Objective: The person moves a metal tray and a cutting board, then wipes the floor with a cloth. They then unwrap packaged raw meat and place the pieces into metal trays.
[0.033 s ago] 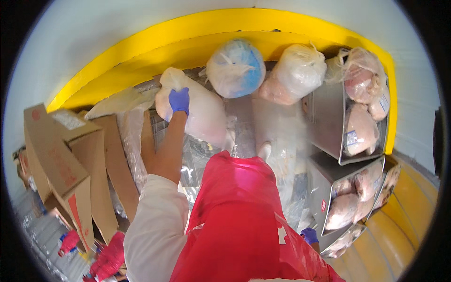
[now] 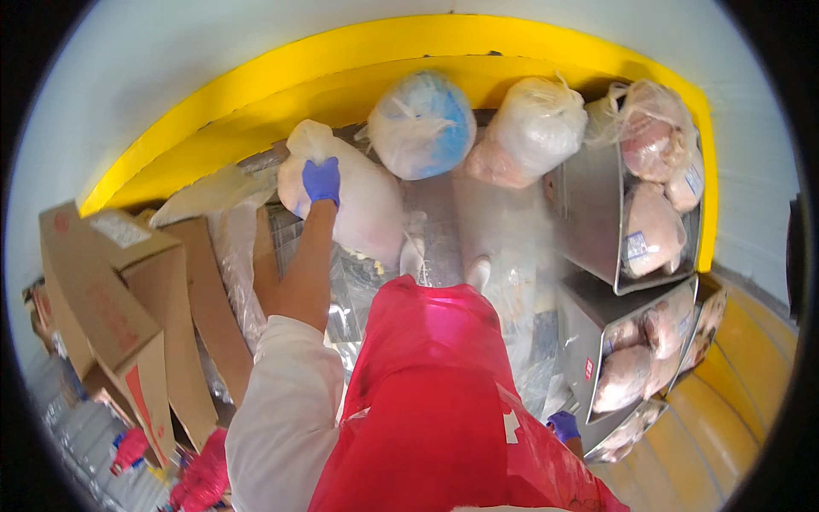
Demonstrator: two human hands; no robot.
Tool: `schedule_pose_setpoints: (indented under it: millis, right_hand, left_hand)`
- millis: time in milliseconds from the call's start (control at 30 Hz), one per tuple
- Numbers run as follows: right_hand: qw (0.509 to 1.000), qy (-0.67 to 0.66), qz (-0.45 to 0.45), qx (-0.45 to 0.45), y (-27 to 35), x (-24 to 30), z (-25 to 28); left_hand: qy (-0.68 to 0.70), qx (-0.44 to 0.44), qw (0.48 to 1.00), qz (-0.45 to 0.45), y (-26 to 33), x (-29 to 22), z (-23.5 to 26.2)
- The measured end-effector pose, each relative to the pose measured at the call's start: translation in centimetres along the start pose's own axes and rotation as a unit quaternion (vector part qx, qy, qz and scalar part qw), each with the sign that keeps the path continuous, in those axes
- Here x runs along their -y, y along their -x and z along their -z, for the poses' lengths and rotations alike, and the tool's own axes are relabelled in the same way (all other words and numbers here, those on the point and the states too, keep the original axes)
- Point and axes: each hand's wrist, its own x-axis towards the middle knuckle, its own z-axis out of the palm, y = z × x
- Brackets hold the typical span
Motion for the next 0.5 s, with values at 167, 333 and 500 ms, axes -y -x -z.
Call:
schedule_pose_setpoints:
  millis: [167, 333, 500]
  right_hand:
    - [0.996, -0.069, -0.058, -0.024, 2.5, 1.6, -0.3]
    - [0.998, -0.028, -0.05, -0.039, 2.7, 2.6, 0.5]
    - [0.998, -0.028, -0.052, -0.004, 3.7, -1.4, -1.0]
  left_hand:
    - [0.146, 0.112, 0.975, 0.121, -6.1, 8.3, -7.3]
    - [0.211, 0.186, 0.958, 0.056, -14.9, 11.9, -4.4]
    - [0.19, 0.333, 0.915, 0.124, -11.5, 4.0, -5.6]
